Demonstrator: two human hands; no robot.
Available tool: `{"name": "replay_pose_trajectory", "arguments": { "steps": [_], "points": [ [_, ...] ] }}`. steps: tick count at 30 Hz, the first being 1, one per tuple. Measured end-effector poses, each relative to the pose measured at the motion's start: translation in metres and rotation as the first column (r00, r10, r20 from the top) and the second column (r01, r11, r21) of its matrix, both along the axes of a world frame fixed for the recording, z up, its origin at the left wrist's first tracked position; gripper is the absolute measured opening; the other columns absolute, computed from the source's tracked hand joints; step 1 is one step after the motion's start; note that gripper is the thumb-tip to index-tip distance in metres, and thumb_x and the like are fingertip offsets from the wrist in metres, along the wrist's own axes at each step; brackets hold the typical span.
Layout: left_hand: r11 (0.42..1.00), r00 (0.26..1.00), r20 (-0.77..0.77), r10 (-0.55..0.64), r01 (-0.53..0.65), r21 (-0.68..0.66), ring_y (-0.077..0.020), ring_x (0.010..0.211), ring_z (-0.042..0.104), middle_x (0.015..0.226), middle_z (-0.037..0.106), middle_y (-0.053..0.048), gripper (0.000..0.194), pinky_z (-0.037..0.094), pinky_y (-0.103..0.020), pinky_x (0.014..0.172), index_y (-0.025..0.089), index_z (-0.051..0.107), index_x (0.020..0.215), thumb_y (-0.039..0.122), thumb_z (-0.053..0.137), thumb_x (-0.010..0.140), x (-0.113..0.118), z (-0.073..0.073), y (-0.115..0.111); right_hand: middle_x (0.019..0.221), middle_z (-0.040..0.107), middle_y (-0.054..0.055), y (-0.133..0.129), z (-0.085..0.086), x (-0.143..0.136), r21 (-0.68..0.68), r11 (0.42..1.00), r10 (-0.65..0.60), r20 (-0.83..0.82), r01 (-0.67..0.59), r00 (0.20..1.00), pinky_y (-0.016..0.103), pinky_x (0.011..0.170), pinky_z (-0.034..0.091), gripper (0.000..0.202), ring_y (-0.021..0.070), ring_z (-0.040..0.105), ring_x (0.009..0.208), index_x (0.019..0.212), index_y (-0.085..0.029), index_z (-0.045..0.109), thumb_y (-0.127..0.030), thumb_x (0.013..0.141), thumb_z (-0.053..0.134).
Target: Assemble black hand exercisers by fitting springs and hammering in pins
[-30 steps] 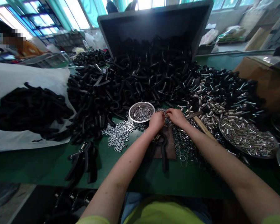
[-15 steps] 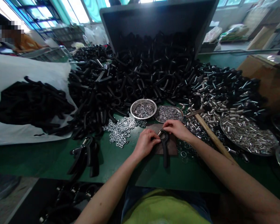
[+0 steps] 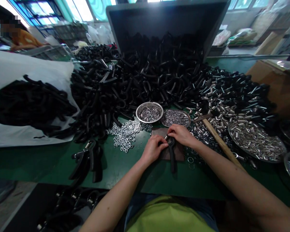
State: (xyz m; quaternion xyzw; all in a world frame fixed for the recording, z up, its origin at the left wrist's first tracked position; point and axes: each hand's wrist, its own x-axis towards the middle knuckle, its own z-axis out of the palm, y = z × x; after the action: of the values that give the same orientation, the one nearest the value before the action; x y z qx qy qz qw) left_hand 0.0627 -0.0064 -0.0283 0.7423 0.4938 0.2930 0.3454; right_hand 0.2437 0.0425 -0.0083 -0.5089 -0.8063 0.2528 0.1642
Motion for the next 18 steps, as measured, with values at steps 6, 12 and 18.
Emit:
{"name": "replay_pose_trajectory", "arguments": {
  "steps": [6,12,18],
  "points": [
    [0.999,1.0,-0.011,-0.014,0.014,-0.038,-0.0177,0.088,0.056,0.086,0.064,-0.001,0.004,0.041,-0.03,0.083,0.019,0.065,0.078,0.022,0.067,0.076,0.0,0.001,0.004,0.075,0.065,0.004,0.01,0.006,-0.008,-0.032,0.999,-0.009,0.124,0.013,0.992,0.026,0.066,0.039,0.007,0.017,0.058,0.074,0.074,-0.018,0.065,-0.013,0.074,0.06],
    [0.994,0.998,0.047,0.03,-0.025,-0.111,-0.0154,0.083,0.056,0.084,0.061,-0.002,0.004,0.042,-0.028,0.079,0.016,0.065,0.076,0.019,0.068,0.074,0.001,-0.002,0.008,0.08,0.065,0.001,0.002,0.01,-0.002,-0.072,0.997,0.045,0.095,-0.038,0.994,0.023,0.067,0.041,0.018,0.0142,0.059,0.075,0.091,-0.019,0.066,-0.014,0.074,0.063],
    [0.993,0.995,0.092,-0.046,0.056,-0.106,-0.0161,0.088,0.056,0.09,0.06,-0.003,0.003,0.043,-0.029,0.083,0.018,0.067,0.075,0.021,0.068,0.074,-0.002,0.0,0.007,0.104,0.062,0.011,-0.034,0.019,0.074,0.305,0.924,-0.309,0.239,0.23,0.921,0.037,0.083,0.044,0.023,0.024,0.055,0.1,0.106,-0.017,0.062,-0.025,0.088,0.05]
  ]
}}
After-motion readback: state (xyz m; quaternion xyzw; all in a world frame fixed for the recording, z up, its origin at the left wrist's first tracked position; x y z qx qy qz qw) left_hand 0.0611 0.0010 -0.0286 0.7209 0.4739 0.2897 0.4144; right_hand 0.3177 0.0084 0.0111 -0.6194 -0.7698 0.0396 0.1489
